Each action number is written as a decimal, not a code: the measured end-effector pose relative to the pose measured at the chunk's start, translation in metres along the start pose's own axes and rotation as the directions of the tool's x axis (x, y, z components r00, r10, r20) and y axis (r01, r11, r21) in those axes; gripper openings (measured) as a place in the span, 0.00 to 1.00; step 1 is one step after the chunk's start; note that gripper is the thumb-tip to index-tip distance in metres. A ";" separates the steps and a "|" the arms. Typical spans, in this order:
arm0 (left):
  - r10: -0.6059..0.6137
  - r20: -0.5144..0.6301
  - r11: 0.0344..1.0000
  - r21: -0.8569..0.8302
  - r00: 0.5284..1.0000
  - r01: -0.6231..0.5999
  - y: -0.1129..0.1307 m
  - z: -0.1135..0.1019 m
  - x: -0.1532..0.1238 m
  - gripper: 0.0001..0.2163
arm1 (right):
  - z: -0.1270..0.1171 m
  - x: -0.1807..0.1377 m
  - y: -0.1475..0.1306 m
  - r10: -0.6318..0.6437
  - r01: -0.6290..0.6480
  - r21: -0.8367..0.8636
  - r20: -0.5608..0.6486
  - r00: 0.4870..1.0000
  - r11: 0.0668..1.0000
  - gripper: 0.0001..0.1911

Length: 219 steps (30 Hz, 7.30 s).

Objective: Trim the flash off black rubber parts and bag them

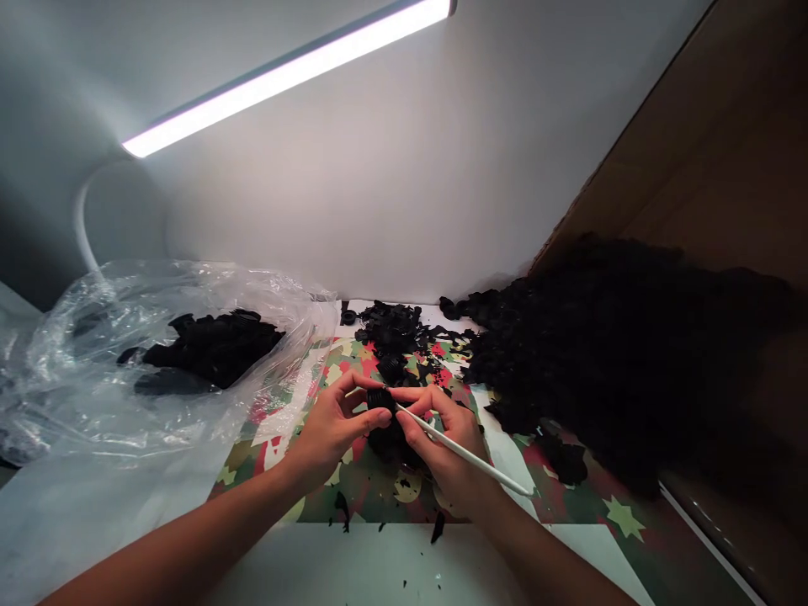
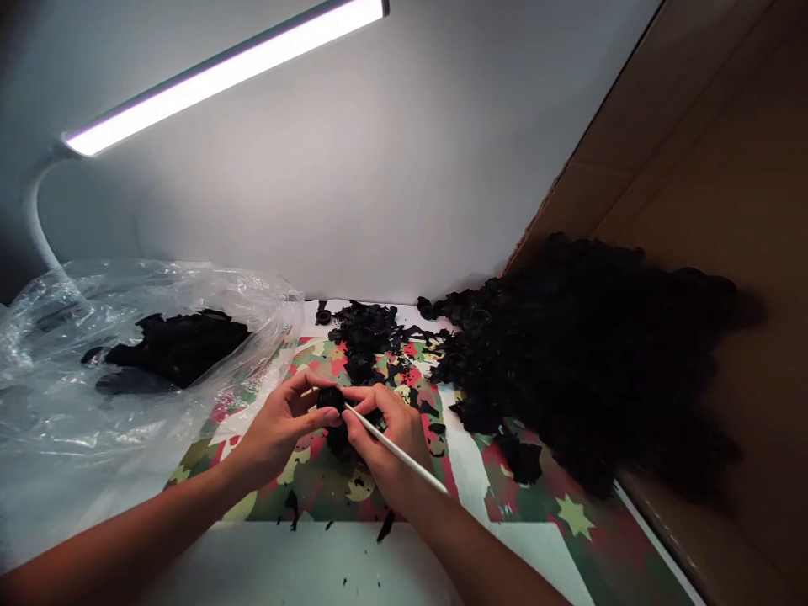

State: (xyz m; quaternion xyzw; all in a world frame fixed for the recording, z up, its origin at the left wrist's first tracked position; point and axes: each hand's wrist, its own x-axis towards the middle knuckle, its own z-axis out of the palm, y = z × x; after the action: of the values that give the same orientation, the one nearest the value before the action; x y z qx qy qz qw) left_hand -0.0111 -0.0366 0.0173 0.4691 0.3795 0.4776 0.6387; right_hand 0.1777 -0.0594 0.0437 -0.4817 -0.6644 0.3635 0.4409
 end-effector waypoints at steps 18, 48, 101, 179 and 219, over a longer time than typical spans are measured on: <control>-0.021 -0.023 1.000 -0.008 1.000 0.021 -0.001 0.005 0.002 0.12 | 0.010 0.008 0.014 -0.317 0.246 -0.488 -0.067 0.946 0.838 0.09; -0.070 0.015 0.942 -0.328 0.997 0.071 0.003 0.011 -0.001 0.14 | -0.021 0.016 0.017 -0.022 0.026 0.035 -0.113 0.993 0.999 0.07; -0.157 0.021 0.924 -0.350 0.987 0.155 0.009 0.004 0.004 0.15 | -0.010 0.015 0.025 -0.164 0.149 -0.084 -0.210 0.964 0.985 0.26; 0.080 -0.017 0.956 0.285 0.997 -0.072 -0.004 0.011 -0.007 0.15 | 0.010 0.005 0.012 -0.145 0.144 -0.176 0.008 0.989 0.974 0.11; 0.247 0.106 0.921 0.284 0.963 -0.267 0.001 0.009 -0.007 0.10 | -0.011 0.009 0.013 -0.108 0.105 0.061 0.054 0.993 0.993 0.05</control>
State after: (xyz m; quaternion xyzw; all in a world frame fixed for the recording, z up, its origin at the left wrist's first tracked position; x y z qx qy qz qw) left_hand -0.0045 -0.0454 0.0207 0.6208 0.3598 0.4790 0.5056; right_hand 0.1911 -0.0466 0.0384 -0.4221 -0.6907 0.3723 0.4540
